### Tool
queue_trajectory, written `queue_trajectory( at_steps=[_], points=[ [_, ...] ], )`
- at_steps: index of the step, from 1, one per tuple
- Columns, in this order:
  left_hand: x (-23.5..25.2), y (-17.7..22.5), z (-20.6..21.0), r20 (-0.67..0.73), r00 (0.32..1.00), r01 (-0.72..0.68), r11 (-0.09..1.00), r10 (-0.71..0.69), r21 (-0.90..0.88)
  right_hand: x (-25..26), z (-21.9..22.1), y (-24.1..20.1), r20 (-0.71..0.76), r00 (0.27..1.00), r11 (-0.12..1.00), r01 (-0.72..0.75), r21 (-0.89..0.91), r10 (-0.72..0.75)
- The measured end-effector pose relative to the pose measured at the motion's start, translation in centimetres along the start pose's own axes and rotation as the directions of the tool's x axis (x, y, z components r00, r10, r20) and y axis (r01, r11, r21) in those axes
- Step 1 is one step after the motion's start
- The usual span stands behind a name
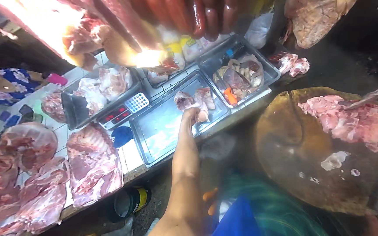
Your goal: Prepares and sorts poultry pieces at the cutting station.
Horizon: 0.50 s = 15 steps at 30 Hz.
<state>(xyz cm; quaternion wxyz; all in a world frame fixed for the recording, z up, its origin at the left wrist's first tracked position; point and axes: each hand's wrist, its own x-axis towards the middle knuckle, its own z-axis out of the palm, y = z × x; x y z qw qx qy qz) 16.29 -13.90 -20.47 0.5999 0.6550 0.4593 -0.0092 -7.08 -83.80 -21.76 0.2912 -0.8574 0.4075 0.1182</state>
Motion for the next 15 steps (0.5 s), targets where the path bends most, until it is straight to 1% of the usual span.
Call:
queue_trajectory(
  at_steps=[1,2,4,6,8,10,13,15],
  points=[
    [0.0,-0.8,-0.7,0.014,0.999,0.029,0.996,-0.030,0.079,-0.2,0.1,-0.1,0.007,1.000,1.000,0.002,0.021,-0.002],
    [0.2,-1.6,-1.4,-0.011,0.999,0.044,0.986,-0.043,0.162,-0.4,0.2,-0.2,0.019,1.000,0.999,0.001,0.034,-0.002],
    [0.1,-2.6,-2.1,-0.086,0.996,0.054,0.956,-0.031,0.287,-0.2,0.3,-0.1,0.019,1.000,0.999,0.001,0.040,-0.002],
    [-0.7,-3.1,-2.2,-0.149,0.989,0.075,0.928,-0.021,0.364,0.0,0.2,0.2,0.009,1.000,1.000,0.001,0.025,-0.001],
    [-2.1,-3.0,-2.1,-0.221,0.975,0.117,0.860,-0.005,0.497,0.2,0.2,0.4,0.007,1.000,1.000,0.007,0.021,-0.007],
    [-2.5,-3.7,-2.7,-0.263,0.963,0.122,0.791,0.051,0.599,0.0,0.2,0.0,0.028,0.999,0.998,0.032,0.053,-0.034],
    [-2.8,-6.1,-2.7,-0.190,0.971,0.043,0.678,0.145,0.734,-1.4,-1.2,-0.8,0.043,0.999,0.997,0.019,0.077,-0.022],
    [-3.8,-6.3,-2.1,-0.210,0.949,0.035,0.586,0.234,0.810,-0.9,-1.5,-0.9,0.059,0.998,0.997,0.009,0.072,-0.013]
  ],
)
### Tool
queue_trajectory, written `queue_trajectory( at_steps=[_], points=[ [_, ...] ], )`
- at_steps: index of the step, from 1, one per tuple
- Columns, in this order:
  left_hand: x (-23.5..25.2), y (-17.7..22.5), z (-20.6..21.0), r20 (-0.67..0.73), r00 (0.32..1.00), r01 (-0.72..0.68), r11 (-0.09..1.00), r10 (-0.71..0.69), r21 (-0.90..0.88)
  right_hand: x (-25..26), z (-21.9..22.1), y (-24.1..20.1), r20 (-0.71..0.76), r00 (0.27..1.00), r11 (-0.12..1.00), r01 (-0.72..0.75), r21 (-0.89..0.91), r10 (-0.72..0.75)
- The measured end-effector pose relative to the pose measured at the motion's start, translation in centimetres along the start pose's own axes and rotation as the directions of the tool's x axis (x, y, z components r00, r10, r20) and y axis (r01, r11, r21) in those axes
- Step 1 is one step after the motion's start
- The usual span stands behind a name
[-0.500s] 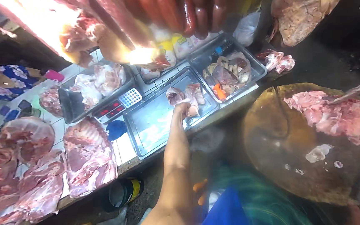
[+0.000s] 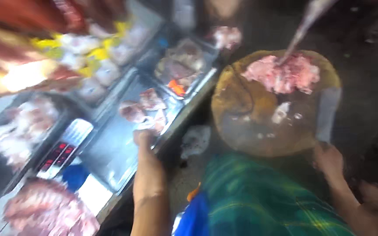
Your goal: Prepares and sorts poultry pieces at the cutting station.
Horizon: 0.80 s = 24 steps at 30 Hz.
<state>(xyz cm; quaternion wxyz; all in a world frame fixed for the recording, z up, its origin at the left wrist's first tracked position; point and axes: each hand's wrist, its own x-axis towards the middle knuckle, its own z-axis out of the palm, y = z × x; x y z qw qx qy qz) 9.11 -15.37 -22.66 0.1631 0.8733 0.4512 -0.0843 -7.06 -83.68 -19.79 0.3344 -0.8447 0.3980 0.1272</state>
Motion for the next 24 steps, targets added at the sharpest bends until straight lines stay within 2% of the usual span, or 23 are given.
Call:
queue_trajectory(
  at_steps=[2,3,4,5,6,7,9,11,12,13,15,18,19,21,24],
  points=[
    [-3.4,2.4,-1.0,-0.142,0.990,-0.022,0.999,0.017,-0.035,0.7,-0.1,0.8,0.006,1.000,1.000,-0.019,0.002,0.019],
    [-6.6,5.0,-1.9,-0.209,0.975,-0.093,0.991,0.071,-0.096,0.9,-0.1,1.0,0.004,1.000,1.000,-0.027,0.008,0.027],
    [-11.0,8.3,-2.5,-0.235,0.953,-0.236,0.957,0.194,-0.166,1.1,-0.1,1.2,0.004,1.000,0.999,-0.027,0.018,0.027],
    [-16.0,11.7,-2.4,-0.202,0.912,-0.397,0.891,0.356,-0.221,1.2,-0.1,1.4,0.002,1.000,1.000,-0.021,0.023,0.021],
    [-20.8,15.1,-1.6,-0.087,0.842,-0.536,0.805,0.533,-0.255,1.3,-0.1,1.6,0.002,1.000,1.000,-0.017,0.024,0.017],
    [-25.1,18.5,0.1,0.064,0.738,-0.634,0.724,0.671,-0.273,1.4,0.0,1.8,0.000,1.000,1.000,-0.017,0.020,0.017],
    [-31.6,24.5,6.1,0.307,0.463,-0.762,0.551,0.831,-0.340,1.8,-0.1,2.2,-0.004,1.000,1.000,-0.016,0.014,0.016],
    [-36.4,29.1,13.2,0.339,0.217,-0.897,0.325,0.915,-0.301,2.1,-0.3,3.3,-0.012,1.000,1.000,-0.012,0.001,0.012],
    [-38.2,30.6,15.8,0.361,0.156,-0.952,0.237,0.919,-0.193,2.1,-0.4,3.8,-0.016,1.000,1.000,-0.002,-0.011,0.002],
    [-39.7,31.4,17.1,0.419,0.141,-0.977,0.194,0.897,-0.086,2.1,-0.4,4.0,-0.015,1.000,1.000,0.015,-0.015,-0.015],
    [-40.5,32.3,18.8,0.472,0.166,-0.980,0.198,0.866,-0.019,1.9,-0.4,3.4,-0.006,0.998,0.998,0.059,0.006,-0.059],
    [-38.3,31.8,19.6,0.444,0.230,-0.920,0.343,0.866,-0.191,1.5,-0.1,3.4,-0.006,0.998,0.994,0.058,0.089,-0.057],
    [-37.2,30.9,18.1,0.416,0.291,-0.865,0.422,0.862,-0.270,1.4,-0.1,3.5,-0.009,0.999,0.992,0.052,0.115,-0.052],
    [-34.3,28.5,13.4,0.310,0.462,-0.733,0.555,0.831,-0.393,1.6,0.0,3.7,-0.016,0.999,0.990,0.054,0.131,-0.052],
    [-27.5,25.0,4.2,0.139,0.751,-0.567,0.739,0.645,-0.364,1.9,0.1,4.0,-0.006,0.999,0.989,0.047,0.141,-0.046]
  ],
)
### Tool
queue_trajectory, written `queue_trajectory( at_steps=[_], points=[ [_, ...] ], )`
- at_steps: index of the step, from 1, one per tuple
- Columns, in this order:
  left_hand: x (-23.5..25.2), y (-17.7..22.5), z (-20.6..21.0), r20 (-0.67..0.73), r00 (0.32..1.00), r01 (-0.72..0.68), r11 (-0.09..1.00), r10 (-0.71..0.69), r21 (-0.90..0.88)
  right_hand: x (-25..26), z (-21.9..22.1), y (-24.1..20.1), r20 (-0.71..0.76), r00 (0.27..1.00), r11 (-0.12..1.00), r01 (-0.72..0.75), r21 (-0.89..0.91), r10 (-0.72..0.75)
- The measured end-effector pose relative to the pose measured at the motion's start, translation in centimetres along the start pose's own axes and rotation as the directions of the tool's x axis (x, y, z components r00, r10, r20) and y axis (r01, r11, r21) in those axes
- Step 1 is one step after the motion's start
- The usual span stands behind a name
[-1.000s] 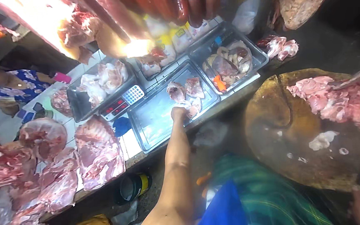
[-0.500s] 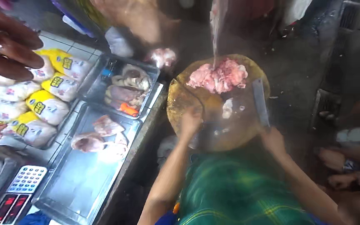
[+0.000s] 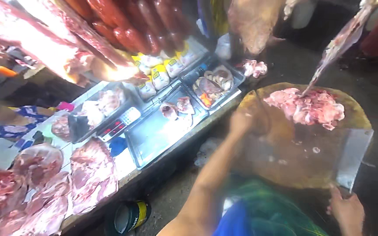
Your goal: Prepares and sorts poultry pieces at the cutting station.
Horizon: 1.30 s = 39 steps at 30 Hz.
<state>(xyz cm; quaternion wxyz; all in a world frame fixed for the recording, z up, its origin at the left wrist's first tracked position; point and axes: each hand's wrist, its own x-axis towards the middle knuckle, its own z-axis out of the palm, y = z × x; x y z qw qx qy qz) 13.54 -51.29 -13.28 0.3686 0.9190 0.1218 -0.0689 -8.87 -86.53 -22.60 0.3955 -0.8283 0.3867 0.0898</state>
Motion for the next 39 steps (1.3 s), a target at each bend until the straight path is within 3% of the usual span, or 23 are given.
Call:
queue_trajectory(
  at_steps=[3,5,8,9,11,14,15,18,20,22,24,26,28,30,32,34,37,39],
  points=[
    [5.0,-4.6,-10.7,-0.332,0.927,0.187,0.982,-0.177,-0.003,0.3,0.0,0.1,0.012,1.000,1.000,0.001,-0.014,-0.001],
    [8.9,-8.4,-16.8,-0.458,0.860,0.235,0.971,-0.224,-0.033,0.7,0.3,-0.4,0.007,1.000,0.999,0.028,-0.030,-0.028],
    [12.0,-12.1,-20.6,-0.343,0.915,0.244,0.969,-0.214,0.046,0.1,0.1,-1.1,-0.011,0.999,0.997,0.035,-0.069,-0.036],
    [11.7,-12.3,-19.6,-0.248,0.955,0.204,0.968,-0.164,0.145,-0.2,0.0,-1.3,-0.009,1.000,0.996,0.023,-0.087,-0.024],
    [8.5,-10.0,-14.7,-0.005,1.000,-0.028,0.958,0.030,0.286,-0.2,-0.1,-1.7,-0.002,1.000,0.996,-0.006,-0.093,0.006],
    [2.4,-7.3,-2.2,0.230,0.922,-0.367,0.889,0.310,0.274,0.1,0.2,-1.7,-0.019,1.000,0.998,-0.010,-0.061,0.009],
    [1.2,-7.3,2.0,0.240,0.915,-0.387,0.872,0.324,0.299,0.2,0.4,-1.8,-0.022,1.000,0.999,-0.010,-0.051,0.009],
    [-4.9,-6.9,11.6,0.273,0.949,-0.264,0.870,0.157,0.416,-0.2,0.4,-1.0,-0.027,0.999,0.998,-0.023,-0.060,0.021],
    [-7.9,-6.0,15.0,0.297,0.908,-0.401,0.821,0.296,0.406,-0.4,-0.4,-1.1,-0.042,0.999,0.994,-0.021,-0.111,0.016],
    [-10.6,-4.7,15.8,0.407,0.825,-0.526,0.794,0.391,0.304,-1.6,-1.8,-0.9,-0.024,1.000,0.962,-0.007,-0.273,0.000],
    [-12.0,-4.0,15.7,0.465,0.777,-0.564,0.797,0.425,0.215,-3.0,-2.7,-0.6,0.041,0.999,0.893,0.049,-0.447,-0.034],
    [-12.4,-4.1,15.6,0.368,0.835,-0.498,0.847,0.410,0.186,-3.9,-2.8,-0.1,0.138,0.987,0.826,0.146,-0.545,-0.084],
    [-11.1,-4.8,15.8,0.181,0.903,-0.423,0.881,0.390,0.213,-4.4,-2.5,0.4,0.238,0.962,0.779,0.252,-0.575,-0.135],
    [-8.5,-5.3,16.4,0.120,0.915,-0.402,0.884,0.384,0.238,-4.7,-2.5,1.0,0.325,0.932,0.783,0.320,-0.533,-0.160],
    [-7.7,-5.1,16.8,0.211,0.881,-0.466,0.854,0.423,0.231,-5.1,-2.8,1.5,0.376,0.914,0.825,0.326,-0.461,-0.151],
    [-9.4,-4.7,16.7,0.321,0.803,-0.578,0.786,0.501,0.220,-5.6,-3.0,1.3,0.359,0.922,0.834,0.312,-0.455,-0.148],
    [-12.0,-5.7,16.3,0.348,0.700,-0.697,0.704,0.624,0.138,-6.3,-2.0,0.6,0.288,0.932,0.793,0.343,-0.503,-0.221],
    [-12.9,-7.1,15.4,0.229,0.758,-0.636,0.771,0.611,0.046,-6.4,-1.5,0.6,0.310,0.914,0.757,0.393,-0.522,-0.261]
  ],
)
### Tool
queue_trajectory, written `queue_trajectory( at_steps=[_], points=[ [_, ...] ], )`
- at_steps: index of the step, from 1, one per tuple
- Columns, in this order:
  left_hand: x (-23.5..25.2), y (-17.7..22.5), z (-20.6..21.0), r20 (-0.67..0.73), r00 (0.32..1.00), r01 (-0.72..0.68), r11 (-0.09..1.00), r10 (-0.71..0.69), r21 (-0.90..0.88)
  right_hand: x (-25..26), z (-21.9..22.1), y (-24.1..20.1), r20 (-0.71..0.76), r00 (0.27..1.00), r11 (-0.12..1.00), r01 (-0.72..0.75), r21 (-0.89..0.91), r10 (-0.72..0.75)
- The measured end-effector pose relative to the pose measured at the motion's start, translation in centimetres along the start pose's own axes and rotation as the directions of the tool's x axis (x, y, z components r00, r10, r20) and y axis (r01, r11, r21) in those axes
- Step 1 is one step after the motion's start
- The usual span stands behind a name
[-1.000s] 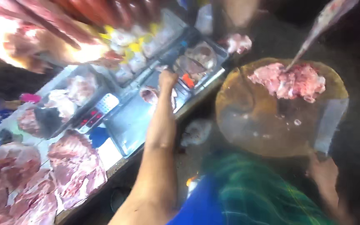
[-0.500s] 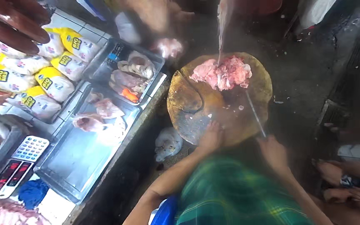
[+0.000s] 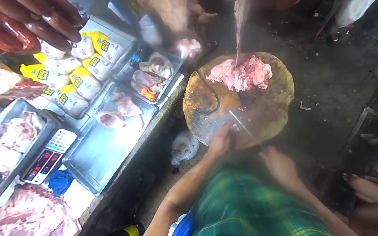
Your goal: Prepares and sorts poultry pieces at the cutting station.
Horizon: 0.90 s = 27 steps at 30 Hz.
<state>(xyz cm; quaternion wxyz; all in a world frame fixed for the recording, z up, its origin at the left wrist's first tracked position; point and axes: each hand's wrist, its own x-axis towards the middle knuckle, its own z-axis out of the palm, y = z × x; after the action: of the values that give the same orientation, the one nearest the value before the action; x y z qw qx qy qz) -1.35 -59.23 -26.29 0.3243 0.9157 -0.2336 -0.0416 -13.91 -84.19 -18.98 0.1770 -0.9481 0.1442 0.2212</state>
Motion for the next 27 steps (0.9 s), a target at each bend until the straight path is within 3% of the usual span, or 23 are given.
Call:
queue_trajectory(
  at_steps=[2,4,5,6,7,9,11,15,21,24,27],
  points=[
    [-1.1,-1.5,-0.7,-0.173,0.967,0.166,0.979,-0.185,-0.116,-0.5,0.5,0.3,0.046,0.999,0.994,-0.007,0.108,0.002],
    [-1.0,-3.2,-1.7,-0.277,0.917,0.236,0.950,-0.287,-0.204,-1.5,2.1,0.8,0.131,0.990,0.903,-0.098,0.417,0.047],
    [-0.6,-3.6,-2.2,-0.293,0.907,0.238,0.943,-0.301,-0.233,-2.1,3.1,1.2,0.191,0.980,0.770,-0.167,0.616,0.060],
    [0.0,-3.6,-2.5,-0.289,0.912,0.223,0.943,-0.292,-0.248,-2.7,4.3,1.7,0.265,0.962,0.569,-0.252,0.783,0.062],
    [0.5,-3.4,-2.4,-0.274,0.924,0.201,0.948,-0.267,-0.247,-3.3,5.5,2.3,0.321,0.945,0.379,-0.320,0.868,0.064],
    [2.2,-3.0,-1.2,-0.248,0.945,0.156,0.960,-0.213,-0.231,-3.6,7.3,3.5,0.386,0.920,0.178,-0.391,0.903,0.063],
    [3.9,-2.6,0.6,-0.213,0.956,0.161,0.969,-0.200,-0.189,-3.4,8.0,3.7,0.405,0.913,0.183,-0.407,0.895,0.050],
    [5.3,-1.7,3.5,-0.175,0.961,0.218,0.976,-0.212,0.017,-2.7,8.1,0.8,0.459,0.888,0.358,-0.424,0.832,-0.015],
    [4.9,-2.2,4.1,-0.196,0.964,0.197,0.978,-0.181,0.069,-3.4,9.6,-3.8,0.493,0.866,0.381,-0.431,0.818,-0.078],
    [4.4,-3.2,1.9,-0.208,0.958,0.205,0.979,-0.200,0.006,-3.8,9.2,-5.5,0.485,0.869,0.420,-0.406,0.811,-0.096],
    [2.2,-5.6,-2.9,-0.324,0.923,0.208,0.977,-0.209,-0.037,-3.5,7.6,-8.7,0.498,0.850,0.528,-0.346,0.776,-0.175]
  ],
)
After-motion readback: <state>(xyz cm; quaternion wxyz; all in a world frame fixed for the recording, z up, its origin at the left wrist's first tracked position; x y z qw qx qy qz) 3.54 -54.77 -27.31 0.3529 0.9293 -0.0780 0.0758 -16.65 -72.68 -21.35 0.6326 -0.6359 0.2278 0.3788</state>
